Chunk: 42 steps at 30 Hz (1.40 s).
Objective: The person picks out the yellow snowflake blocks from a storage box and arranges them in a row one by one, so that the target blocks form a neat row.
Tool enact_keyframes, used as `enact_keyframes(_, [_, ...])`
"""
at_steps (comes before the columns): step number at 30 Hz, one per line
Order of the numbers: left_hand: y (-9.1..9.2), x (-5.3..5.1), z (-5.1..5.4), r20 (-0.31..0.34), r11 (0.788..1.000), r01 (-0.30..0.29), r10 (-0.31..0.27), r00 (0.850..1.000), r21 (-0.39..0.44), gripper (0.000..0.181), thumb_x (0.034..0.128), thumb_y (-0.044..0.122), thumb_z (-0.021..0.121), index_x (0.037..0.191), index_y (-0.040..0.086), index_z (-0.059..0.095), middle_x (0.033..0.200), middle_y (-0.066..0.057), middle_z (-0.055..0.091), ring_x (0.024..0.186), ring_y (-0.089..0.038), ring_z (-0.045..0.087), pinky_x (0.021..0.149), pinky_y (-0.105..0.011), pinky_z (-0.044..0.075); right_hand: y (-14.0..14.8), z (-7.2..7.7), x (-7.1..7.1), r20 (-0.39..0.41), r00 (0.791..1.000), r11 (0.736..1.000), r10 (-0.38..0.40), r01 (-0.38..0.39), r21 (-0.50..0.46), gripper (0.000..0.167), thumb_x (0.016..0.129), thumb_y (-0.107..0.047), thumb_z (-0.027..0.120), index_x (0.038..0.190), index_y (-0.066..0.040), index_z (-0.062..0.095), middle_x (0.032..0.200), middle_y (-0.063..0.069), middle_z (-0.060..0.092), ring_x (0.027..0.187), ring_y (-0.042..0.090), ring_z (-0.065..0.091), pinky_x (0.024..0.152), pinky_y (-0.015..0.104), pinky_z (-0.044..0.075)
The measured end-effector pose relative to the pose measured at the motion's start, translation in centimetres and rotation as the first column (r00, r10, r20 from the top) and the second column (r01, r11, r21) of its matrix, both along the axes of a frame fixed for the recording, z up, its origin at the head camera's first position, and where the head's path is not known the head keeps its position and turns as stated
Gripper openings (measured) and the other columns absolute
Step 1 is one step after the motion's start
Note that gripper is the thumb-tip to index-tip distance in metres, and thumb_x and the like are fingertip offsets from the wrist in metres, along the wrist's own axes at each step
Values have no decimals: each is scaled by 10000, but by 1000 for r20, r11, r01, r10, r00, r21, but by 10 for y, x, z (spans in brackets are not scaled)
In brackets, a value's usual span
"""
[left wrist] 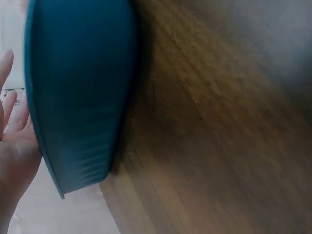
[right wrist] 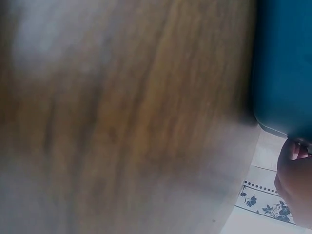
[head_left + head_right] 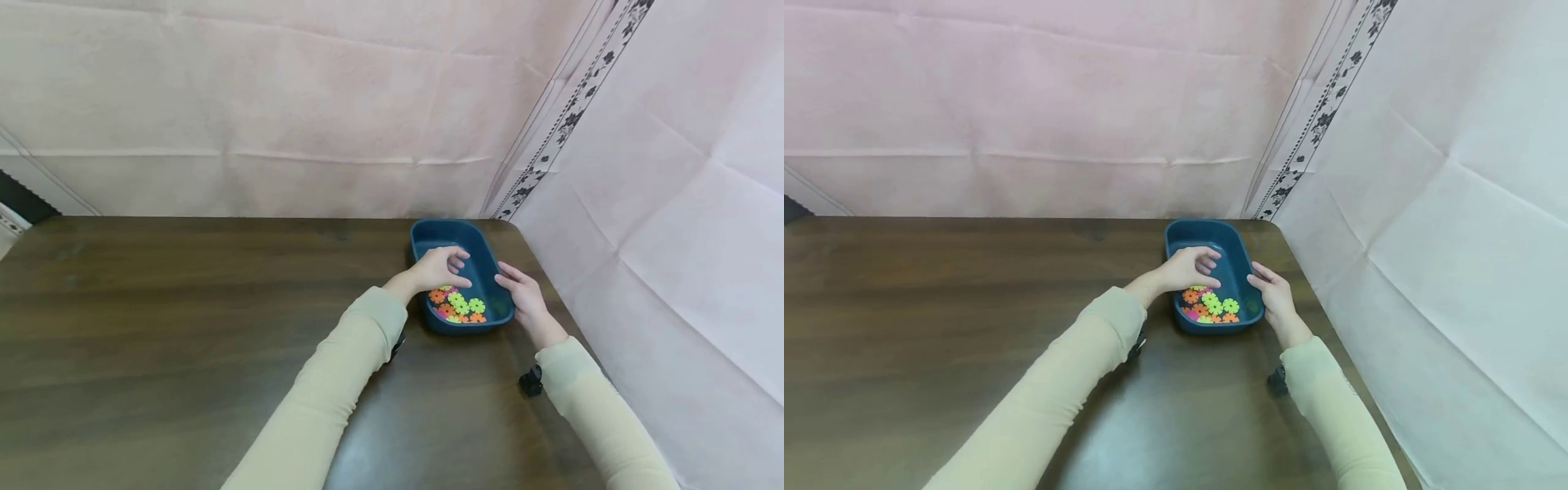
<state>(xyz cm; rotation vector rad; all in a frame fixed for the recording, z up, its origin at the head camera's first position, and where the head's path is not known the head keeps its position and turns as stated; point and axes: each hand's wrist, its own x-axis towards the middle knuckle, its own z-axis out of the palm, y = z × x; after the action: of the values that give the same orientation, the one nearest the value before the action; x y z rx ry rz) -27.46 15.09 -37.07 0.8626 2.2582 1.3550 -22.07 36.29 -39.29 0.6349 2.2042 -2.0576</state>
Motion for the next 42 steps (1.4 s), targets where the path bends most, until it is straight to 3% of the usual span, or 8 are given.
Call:
enact_keyframes(5, [6,-3,-1,18,992,29,-27,999,-120,548,825,256,720,1305,108,504,1273,-121,575,1127,-190,564,965,-296,493,-4,-4,2,5,1000,1000,1,-1,-26,516,974,-154,483,1460,-118,311,1534,104,273,1373,202,322,1144,335,284])
enact_keyframes(10, [17,3,4,14,966,70,-69,998,-249,532,837,223,708,1308,78,507,1269,-119,576,1111,-193,558,957,-304,495,-7,-5,3,-7,1000,1000,-3,3,-31,507,974,-141,481,1453,-103,320,1532,104,277,1374,207,325,1145,330,285])
enact_keyframes(18, [21,12,2,44,890,32,-13,999,-454,464,858,164,679,1285,52,537,1312,-73,542,1198,-199,509,971,-308,480,-11,-6,1,-6,1000,999,3,-3,-35,506,970,-134,490,1451,-111,333,1549,70,246,1400,216,280,1157,360,264])
enact_keyframes(21, [22,11,-3,19,866,31,-25,1000,-499,442,865,144,666,1282,59,546,1316,-54,549,1208,-190,510,966,-300,485,-11,-4,1,-3,1000,999,0,0,-34,504,970,-137,491,1450,-116,337,1549,62,247,1401,211,278,1158,359,262])
enact_keyframes(25, [27,8,-9,-66,832,20,-68,995,-555,307,850,108,666,1150,62,616,1162,-40,624,1024,-148,576,832,-251,521,-9,-1,1,-5,1000,999,-1,0,-43,509,970,-142,492,1452,-119,333,1553,55,239,1405,203,269,1157,359,260])
enact_keyframes(28, [31,8,-13,-104,813,7,-83,991,-582,173,845,103,665,1013,69,637,1001,-41,636,843,-146,550,689,-235,492,-7,0,1,-7,1000,999,1,-1,-46,509,972,-136,484,1455,-113,325,1552,59,240,1403,200,273,1154,355,265])
enact_keyframes(38, [38,8,-14,-99,828,-4,-62,993,-561,38,887,74,602,904,65,634,897,-49,622,741,-139,505,621,-223,439,-2,0,1,11,1000,999,-5,6,-33,513,971,-158,494,1455,-134,328,1558,44,226,1418,187,245,1168,349,237])
enact_keyframes(42, [40,7,-14,-91,847,-22,-31,995,-531,124,923,64,542,935,65,665,948,-50,649,792,-143,546,683,-217,475,0,-1,1,12,1000,1000,-4,4,-19,515,970,-170,498,1455,-136,327,1559,44,222,1423,190,235,1172,352,229])
